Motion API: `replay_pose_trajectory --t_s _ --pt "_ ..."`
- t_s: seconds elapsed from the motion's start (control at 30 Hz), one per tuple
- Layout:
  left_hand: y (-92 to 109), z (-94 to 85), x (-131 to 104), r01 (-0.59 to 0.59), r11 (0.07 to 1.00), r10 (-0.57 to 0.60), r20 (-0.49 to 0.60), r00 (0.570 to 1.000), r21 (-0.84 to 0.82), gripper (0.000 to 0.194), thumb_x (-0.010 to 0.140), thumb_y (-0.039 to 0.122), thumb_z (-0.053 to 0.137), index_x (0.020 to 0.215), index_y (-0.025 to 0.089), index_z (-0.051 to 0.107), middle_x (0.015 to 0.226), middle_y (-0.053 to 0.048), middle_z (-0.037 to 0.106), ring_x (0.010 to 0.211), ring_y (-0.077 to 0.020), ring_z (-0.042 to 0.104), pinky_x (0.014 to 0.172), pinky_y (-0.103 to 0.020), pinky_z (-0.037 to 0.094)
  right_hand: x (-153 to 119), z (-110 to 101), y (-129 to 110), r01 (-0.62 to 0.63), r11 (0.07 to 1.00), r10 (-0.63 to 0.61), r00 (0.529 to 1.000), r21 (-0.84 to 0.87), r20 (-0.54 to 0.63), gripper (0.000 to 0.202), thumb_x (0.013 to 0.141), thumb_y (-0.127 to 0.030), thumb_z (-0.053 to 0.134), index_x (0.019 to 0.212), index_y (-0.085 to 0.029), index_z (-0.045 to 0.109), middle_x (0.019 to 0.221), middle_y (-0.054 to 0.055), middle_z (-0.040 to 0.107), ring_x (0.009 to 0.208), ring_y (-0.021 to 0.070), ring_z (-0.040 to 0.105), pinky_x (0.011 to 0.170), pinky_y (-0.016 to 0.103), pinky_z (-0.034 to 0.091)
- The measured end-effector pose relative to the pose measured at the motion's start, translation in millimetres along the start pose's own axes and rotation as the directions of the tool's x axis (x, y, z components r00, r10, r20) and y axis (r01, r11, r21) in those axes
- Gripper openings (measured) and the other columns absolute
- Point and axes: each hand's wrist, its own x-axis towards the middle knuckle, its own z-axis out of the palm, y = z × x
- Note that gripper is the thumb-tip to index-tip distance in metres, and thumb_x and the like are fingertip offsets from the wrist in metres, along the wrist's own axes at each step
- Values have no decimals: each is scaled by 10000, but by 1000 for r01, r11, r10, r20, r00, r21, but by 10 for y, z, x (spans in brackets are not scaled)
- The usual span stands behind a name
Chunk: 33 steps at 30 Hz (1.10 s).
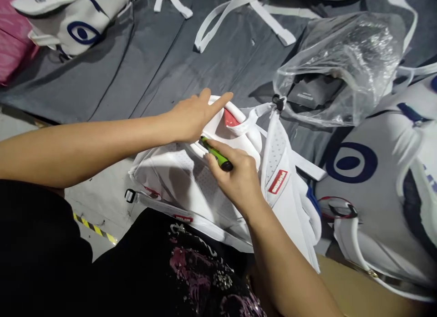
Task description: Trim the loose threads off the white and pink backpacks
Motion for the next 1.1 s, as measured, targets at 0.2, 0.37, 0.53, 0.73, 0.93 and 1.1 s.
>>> replay_pose_trajectory --t_s 0.2,0.37,0.53,0.73,0.93,1.1 --pt "-9 -47 91 -5 1000 4 77 997 19 1137 749 192 718 1598 299 -31 1449 -187 360 1194 -360 540 949 -424 467 16 57 -91 -28 993 25 999 -112 -30 316 906 -255 543 1150 -174 726 1021 78 768 841 225 712 844 418 533" --pt "-3 -46 134 5 998 -10 88 996 56 1145 735 140 722 1602 287 -11 1497 -208 339 1206 -408 541 926 -452 488 42 51 -166 -67 988 68 998 -139 4 330 911 -241 512 1163 -187 718 1011 75 765 873 227 711 867 423 525" --pt "-17 -57 157 1 999 -7 103 995 52 1147 749 160 720 1598 311 -35 1507 -199 338 1203 -402 540 903 -450 497 73 52 -224 -97 988 101 995 -120 23 315 905 -248 519 1136 -191 725 1000 73 763 907 229 711 868 414 523" --pt "-71 -43 212 10 996 -2 101 995 -88 1127 743 242 758 1599 364 34 1480 -167 373 1182 -420 550 901 -491 477 44 55 -194 -132 976 124 991 -173 -54 309 900 -219 527 1130 -173 728 1024 80 766 927 239 715 926 454 501" --pt "-66 -45 207 12 993 0 96 995 -119 1096 755 251 759 1598 340 64 1455 -163 397 1228 -423 522 952 -487 454 62 51 -107 -102 994 101 995 -43 -26 310 910 -248 545 1156 -178 721 1099 69 758 987 227 711 923 422 521" --pt "-80 -5 171 -17 992 23 45 999 -126 1080 771 254 740 1596 345 49 1460 -168 369 1226 -407 519 983 -478 434 89 59 -132 -105 994 105 994 -38 -4 318 917 -250 515 1154 -190 717 1113 74 753 1001 235 709 917 437 513"
